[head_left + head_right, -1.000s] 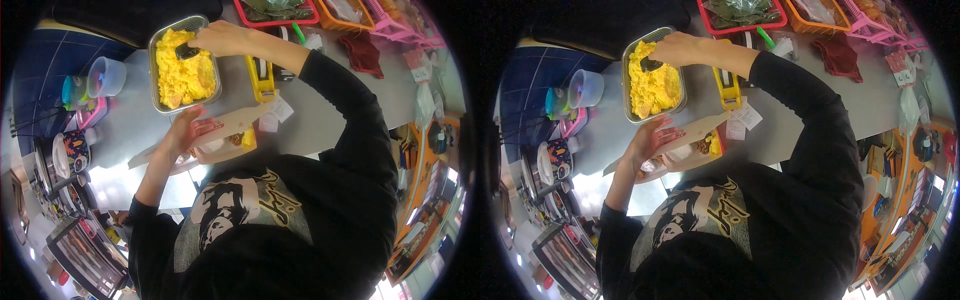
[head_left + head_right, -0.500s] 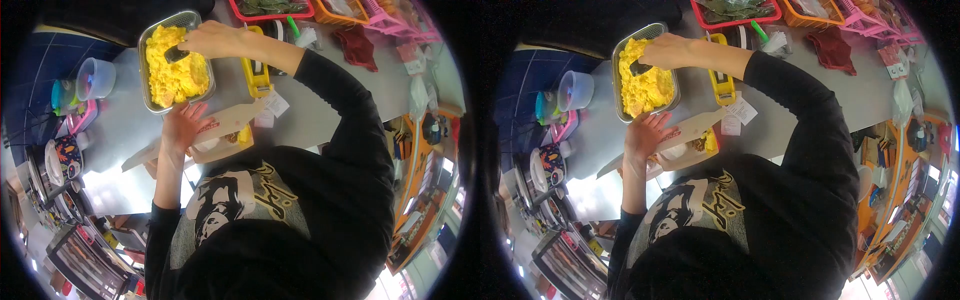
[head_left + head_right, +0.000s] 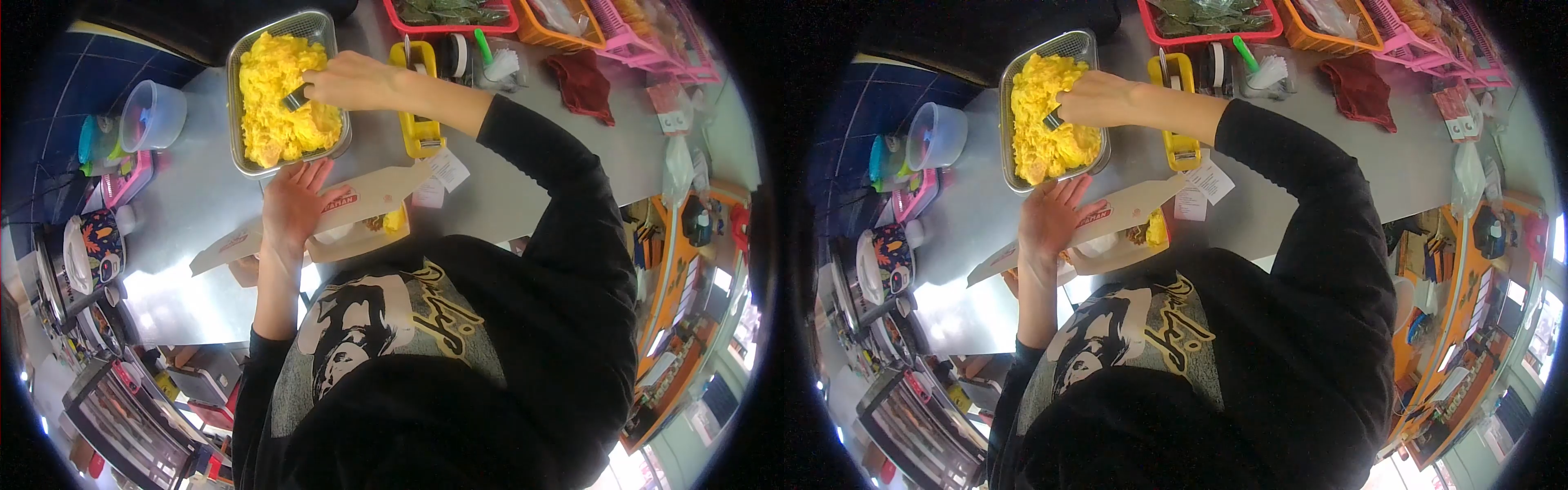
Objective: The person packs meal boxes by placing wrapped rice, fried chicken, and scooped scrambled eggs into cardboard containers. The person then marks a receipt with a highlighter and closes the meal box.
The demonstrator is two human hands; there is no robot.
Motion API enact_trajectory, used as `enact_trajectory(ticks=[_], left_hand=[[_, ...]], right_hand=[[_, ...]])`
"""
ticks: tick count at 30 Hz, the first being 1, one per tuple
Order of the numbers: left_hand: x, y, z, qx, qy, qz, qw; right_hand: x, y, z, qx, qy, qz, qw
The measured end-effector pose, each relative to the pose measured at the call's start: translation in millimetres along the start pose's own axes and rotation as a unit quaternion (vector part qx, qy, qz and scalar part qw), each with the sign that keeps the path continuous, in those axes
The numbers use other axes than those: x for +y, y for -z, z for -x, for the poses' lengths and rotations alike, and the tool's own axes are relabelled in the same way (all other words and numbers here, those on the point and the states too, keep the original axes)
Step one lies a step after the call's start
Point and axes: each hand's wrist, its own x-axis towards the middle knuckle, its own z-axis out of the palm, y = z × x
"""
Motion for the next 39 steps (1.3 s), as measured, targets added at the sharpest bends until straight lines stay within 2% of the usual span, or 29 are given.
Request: enact_trajectory(ticks=[4, 6, 14, 29, 39], left_hand=[[1, -4, 1, 0.001, 0.003, 0.004, 1.0], [2, -10, 2, 0.032, 0.005, -0.014, 0.999], [2, -5, 0, 0.01, 0.008, -0.011, 1.0], [1, -7, 2, 0.01, 0.007, -0.01, 1.0], [1, -2, -2, 0.003, -0.006, -0.013, 1.0]], right_hand=[[-1, -2, 3, -0.004, -0.004, -0.011, 1.0], [-1, -5, 3, -0.003, -0.005, -0.009, 1.0], [-3, -5, 5, -0.021, -0.006, -0.004, 1.0], [-2, -12, 5, 0.028, -0.001, -0.018, 0.999], [7, -6, 5, -0.002, -0.022, -0.038, 0.999]])
